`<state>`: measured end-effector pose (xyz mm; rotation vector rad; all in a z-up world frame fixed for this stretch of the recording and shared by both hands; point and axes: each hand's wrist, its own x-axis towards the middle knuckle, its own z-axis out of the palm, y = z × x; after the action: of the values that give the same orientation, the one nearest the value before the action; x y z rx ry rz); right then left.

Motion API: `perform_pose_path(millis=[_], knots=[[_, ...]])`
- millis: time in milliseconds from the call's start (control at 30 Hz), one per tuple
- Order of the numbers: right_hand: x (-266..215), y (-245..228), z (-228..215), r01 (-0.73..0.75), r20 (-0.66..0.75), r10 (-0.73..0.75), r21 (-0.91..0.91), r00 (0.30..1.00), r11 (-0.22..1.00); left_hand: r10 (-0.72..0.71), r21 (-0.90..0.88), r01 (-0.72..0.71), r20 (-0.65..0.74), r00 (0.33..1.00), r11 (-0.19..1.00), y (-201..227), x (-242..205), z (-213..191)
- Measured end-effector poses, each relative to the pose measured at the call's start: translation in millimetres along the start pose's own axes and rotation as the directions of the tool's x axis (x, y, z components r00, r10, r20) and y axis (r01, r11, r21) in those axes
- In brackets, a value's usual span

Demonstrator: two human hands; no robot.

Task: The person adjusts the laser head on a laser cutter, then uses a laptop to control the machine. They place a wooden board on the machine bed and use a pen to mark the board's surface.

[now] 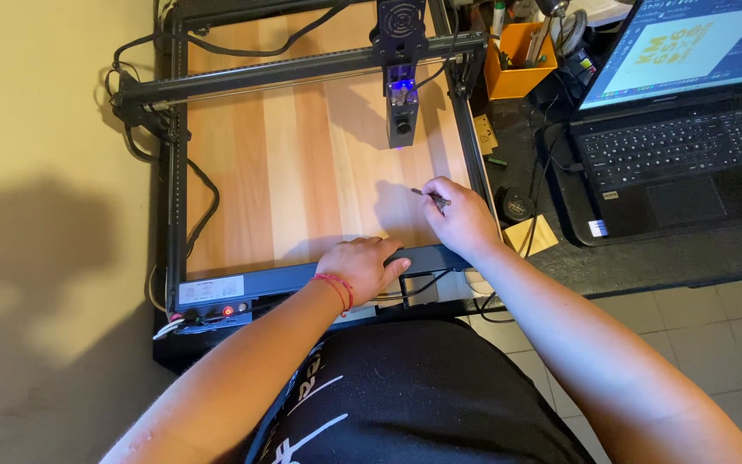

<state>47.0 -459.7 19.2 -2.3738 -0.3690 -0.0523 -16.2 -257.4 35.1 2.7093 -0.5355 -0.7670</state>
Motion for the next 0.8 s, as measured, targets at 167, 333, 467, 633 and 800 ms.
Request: perform_pose_path(millis=[167,333,467,633,800], knots=[[-0.9,-0.1,0.0,0.013,0.004,-0.013,-0.013,1.0,1.0,0.006,-0.011,-0.006,-0.012,1.0,1.0,-0.3,0.4,1.4],[-2.0,-2.7,-2.1,0.004,0.013,-0.005,0.01,1.0,1.0,0.006,-0.008,-0.006,-0.028,1.0,1.0,-0.6,1.5,4.0],[-2.9,-4.4,-3.2,-0.015,0.02,0.015,0.006,1.0,1.0,0.014,-0.008,-0.015,-0.033,0.999,1.0,-0.2,-0.1,1.7],[-2.0,-0.3,-0.5,-0.005,0.007,0.005,-0.008,1.0,1.0,0.01,-0.003,-0.01,-0.03,1.0,1.0,0.5,-0.4,0.9],[-3.4,-1.0,-1.0,0.002,-0.006,-0.002,-0.007,1.0,1.0,0.007,-0.003,-0.007,-0.023,1.0,1.0,-0.7,1.1,3.5]])
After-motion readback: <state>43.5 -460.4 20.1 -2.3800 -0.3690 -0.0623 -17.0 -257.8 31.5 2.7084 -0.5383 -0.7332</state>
